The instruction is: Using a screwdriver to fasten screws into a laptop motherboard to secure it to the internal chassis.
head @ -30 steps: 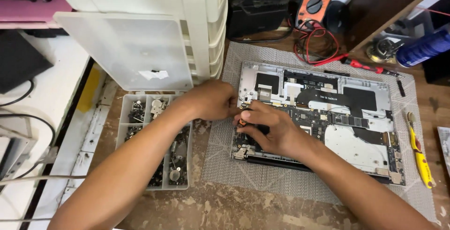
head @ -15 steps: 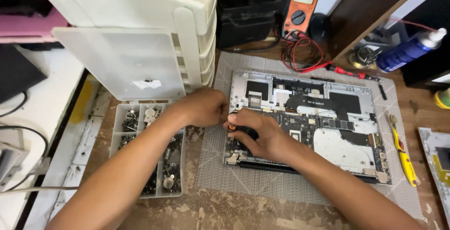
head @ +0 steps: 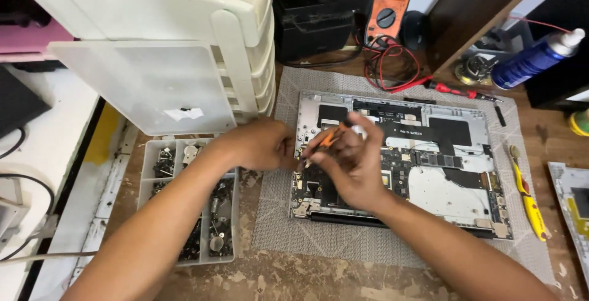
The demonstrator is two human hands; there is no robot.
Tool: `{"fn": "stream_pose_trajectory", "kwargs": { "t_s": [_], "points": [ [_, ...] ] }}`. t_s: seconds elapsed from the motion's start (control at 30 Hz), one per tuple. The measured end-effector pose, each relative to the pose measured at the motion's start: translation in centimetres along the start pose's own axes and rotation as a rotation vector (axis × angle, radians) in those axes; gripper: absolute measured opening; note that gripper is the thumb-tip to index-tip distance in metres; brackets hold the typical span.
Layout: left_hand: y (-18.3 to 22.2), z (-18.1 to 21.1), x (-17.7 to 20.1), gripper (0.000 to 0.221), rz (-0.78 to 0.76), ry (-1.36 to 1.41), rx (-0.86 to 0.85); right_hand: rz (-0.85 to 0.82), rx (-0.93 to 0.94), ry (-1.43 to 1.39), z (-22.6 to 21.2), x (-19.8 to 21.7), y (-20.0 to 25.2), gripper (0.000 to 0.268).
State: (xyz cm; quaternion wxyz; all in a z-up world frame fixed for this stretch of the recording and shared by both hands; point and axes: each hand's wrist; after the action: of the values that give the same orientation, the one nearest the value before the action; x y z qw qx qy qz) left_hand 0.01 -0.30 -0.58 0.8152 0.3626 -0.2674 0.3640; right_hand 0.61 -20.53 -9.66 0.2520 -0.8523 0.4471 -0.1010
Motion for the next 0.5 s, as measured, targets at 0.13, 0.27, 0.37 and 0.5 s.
{"fn": "stream_pose_trajectory", "kwargs": {
  "t_s": [0.13,0.27,0.37,0.5],
  "points": [
    [0.69,0.83,1.05,0.028,-0.038,0.084,0.024,0.123,-0.063,-0.009,-0.97,-0.02,-0.51,0.082],
    [0.49,0.46,0.88,0.031,-0.042,0.061,-0.004,0.174,-0.122,-0.001,-1.10,-0.08,-0.63,0.080],
    [0.45,0.46,0.81,0.032,-0.045,0.053,0.002,0.181,-0.120,0.004,-1.06,-0.04,-0.65,0.081],
    [0.39,0.89,0.82,0.031,-0.038,0.042,0.025,0.212,-0.114,0.004,-0.51,0.28,-0.42,0.086]
  ]
}}
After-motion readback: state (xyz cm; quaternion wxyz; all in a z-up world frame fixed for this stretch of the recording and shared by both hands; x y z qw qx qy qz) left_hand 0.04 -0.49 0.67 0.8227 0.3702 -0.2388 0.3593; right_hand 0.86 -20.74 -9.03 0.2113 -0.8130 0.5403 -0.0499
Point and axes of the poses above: each hand's wrist, its own y-axis away from the middle knuckle, its own x-axis out of the back of the hand, z = x × y, and after that the axes turned 8 degrees about -x, right-handed
